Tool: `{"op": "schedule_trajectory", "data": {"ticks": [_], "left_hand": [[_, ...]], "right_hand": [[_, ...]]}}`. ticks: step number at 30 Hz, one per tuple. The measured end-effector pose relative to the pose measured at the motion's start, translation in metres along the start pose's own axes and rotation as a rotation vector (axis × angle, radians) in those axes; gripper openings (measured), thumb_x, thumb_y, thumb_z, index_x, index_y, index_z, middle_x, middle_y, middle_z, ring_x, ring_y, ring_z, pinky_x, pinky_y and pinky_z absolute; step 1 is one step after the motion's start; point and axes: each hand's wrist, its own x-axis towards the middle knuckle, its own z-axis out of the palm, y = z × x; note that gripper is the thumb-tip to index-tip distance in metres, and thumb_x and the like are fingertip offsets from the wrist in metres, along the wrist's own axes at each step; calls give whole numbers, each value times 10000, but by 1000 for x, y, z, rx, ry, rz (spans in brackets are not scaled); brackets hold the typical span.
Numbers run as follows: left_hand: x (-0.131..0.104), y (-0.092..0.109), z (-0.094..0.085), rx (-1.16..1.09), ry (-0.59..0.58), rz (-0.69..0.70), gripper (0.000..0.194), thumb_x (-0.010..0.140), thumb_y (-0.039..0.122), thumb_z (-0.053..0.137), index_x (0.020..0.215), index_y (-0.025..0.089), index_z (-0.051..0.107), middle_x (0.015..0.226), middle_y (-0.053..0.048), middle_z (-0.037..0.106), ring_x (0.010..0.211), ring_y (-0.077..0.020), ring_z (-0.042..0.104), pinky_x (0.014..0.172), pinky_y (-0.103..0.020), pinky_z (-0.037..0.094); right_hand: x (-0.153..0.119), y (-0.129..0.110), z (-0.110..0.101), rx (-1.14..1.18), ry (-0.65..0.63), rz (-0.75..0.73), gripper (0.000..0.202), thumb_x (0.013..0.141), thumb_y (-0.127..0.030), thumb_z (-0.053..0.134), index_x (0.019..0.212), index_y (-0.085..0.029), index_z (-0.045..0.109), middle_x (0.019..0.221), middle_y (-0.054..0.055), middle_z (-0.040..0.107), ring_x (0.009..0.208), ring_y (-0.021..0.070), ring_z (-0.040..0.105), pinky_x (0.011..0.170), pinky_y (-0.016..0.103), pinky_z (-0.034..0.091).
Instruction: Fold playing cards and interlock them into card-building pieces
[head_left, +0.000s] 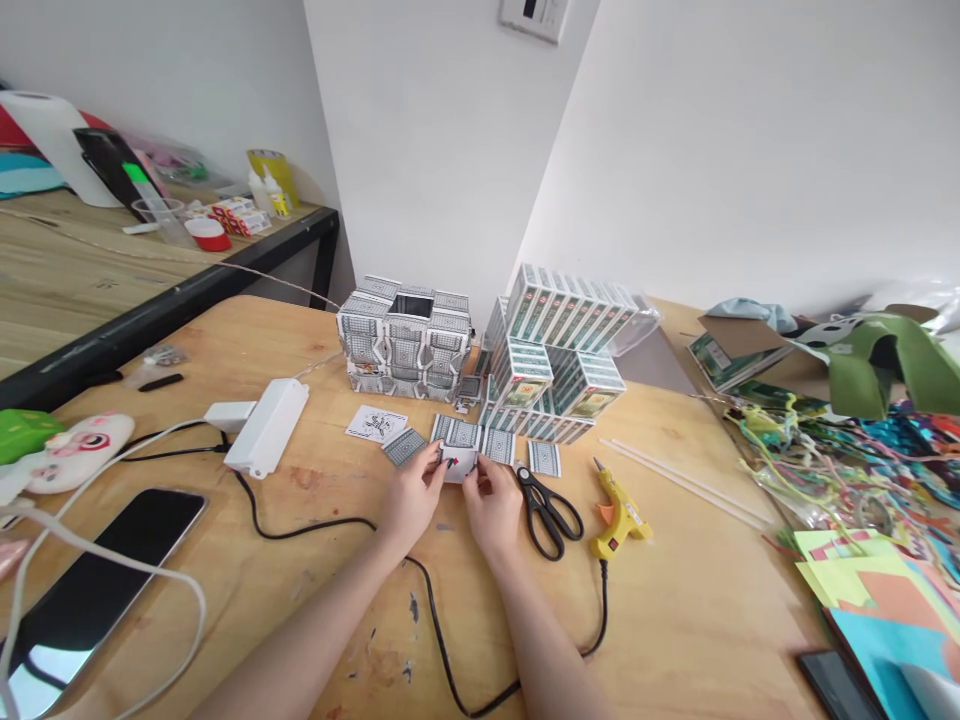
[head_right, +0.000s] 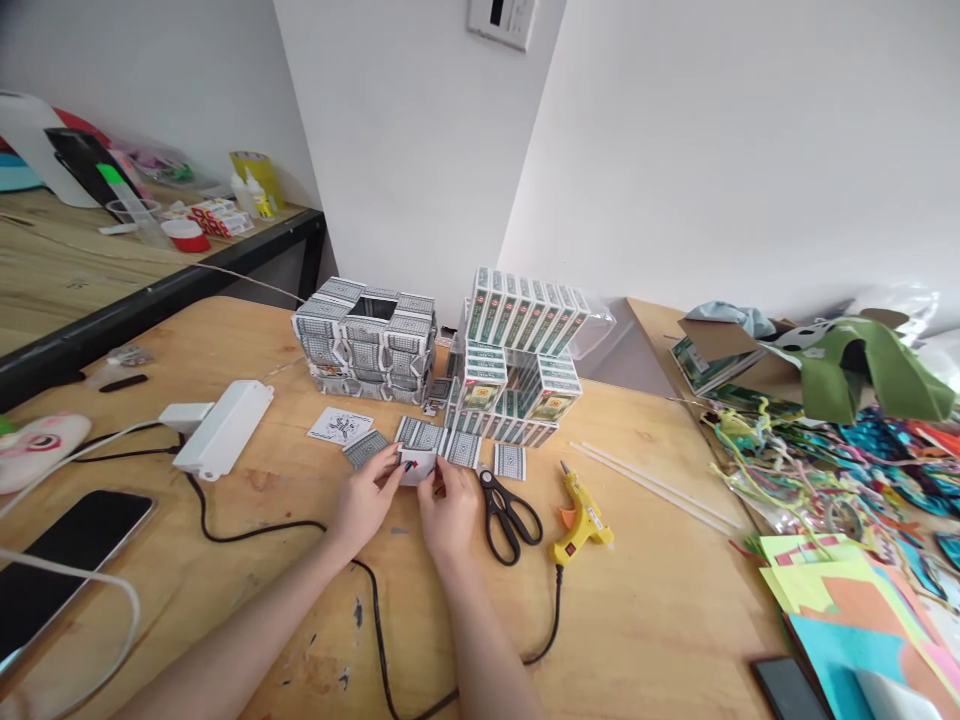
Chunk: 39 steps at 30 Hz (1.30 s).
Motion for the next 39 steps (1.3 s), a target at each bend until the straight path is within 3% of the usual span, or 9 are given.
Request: {"op": "schedule_trajectory", "data": {"ticks": [6, 10, 14, 21, 25, 30, 35, 39], "left_hand": [[1, 6, -4, 87, 48, 27, 303, 829, 216, 419, 1095, 164, 556, 1008, -97, 665, 853, -191, 649, 727, -274, 520], [2, 12, -8, -46, -28, -23, 359, 845, 224, 402, 1195, 169, 463, 930, -69, 672, 799, -156, 645, 683, -252, 519], [2, 10, -9, -54, -44, -13, 262, 857, 239, 389, 1081, 197, 520, 907, -49, 662, 778, -153, 636, 675, -264, 512], [3, 9, -9, -65, -74, -9, 217, 866, 237, 374, 1040, 201, 498, 971, -68, 646, 816, -164, 635, 693, -291, 520], [3, 16, -11, -23, -35, 113, 289, 847, 198, 401, 1118, 217, 500, 1156, -73, 581, 1036, -188, 564, 867, -349, 477], [1, 16, -11, 54, -21, 232, 287, 842, 189, 411, 1077, 245, 567, 1066, -45, 637, 1013, -186, 578, 916, -363, 451], [0, 16, -12, 85, 89, 163, 245, 842, 225, 424, 1032, 224, 578, 1006, -49, 659, 950, -183, 605, 872, -344, 477], [6, 14, -16, 21, 245, 39, 211, 820, 257, 467, 982, 200, 589, 961, -61, 670, 905, -181, 620, 849, -337, 486]], "right_hand": [[7, -8, -9, 520, -140, 257, 263, 750, -325, 547, 935, -154, 624, 783, 62, 654, 660, 166, 587, 628, 287, 480], [10, -11, -12, 847, -305, 337, 176, 718, -340, 616, 788, -181, 586, 698, 3, 598, 629, 130, 554, 631, 259, 457], [9, -13, -12, 1029, -456, 439, 226, 703, -404, 624, 712, -194, 539, 693, -3, 569, 627, 131, 551, 608, 257, 453], [8, -16, -12, 1070, -529, 482, 261, 653, -403, 681, 736, -183, 567, 698, 3, 559, 623, 127, 542, 632, 272, 466], [8, -13, -8, 988, -518, 466, 268, 652, -405, 680, 752, -178, 578, 702, 10, 578, 617, 133, 545, 622, 277, 470], [8, -13, -8, 975, -530, 433, 312, 678, -413, 652, 876, -180, 594, 767, 38, 629, 649, 157, 581, 617, 285, 480], [9, -14, -8, 973, -477, 426, 295, 728, -411, 593, 897, -169, 600, 825, 66, 647, 696, 179, 604, 582, 278, 480], [9, -14, -8, 909, -387, 408, 305, 763, -418, 530, 905, -164, 621, 827, 79, 656, 716, 203, 611, 547, 290, 485]]}}
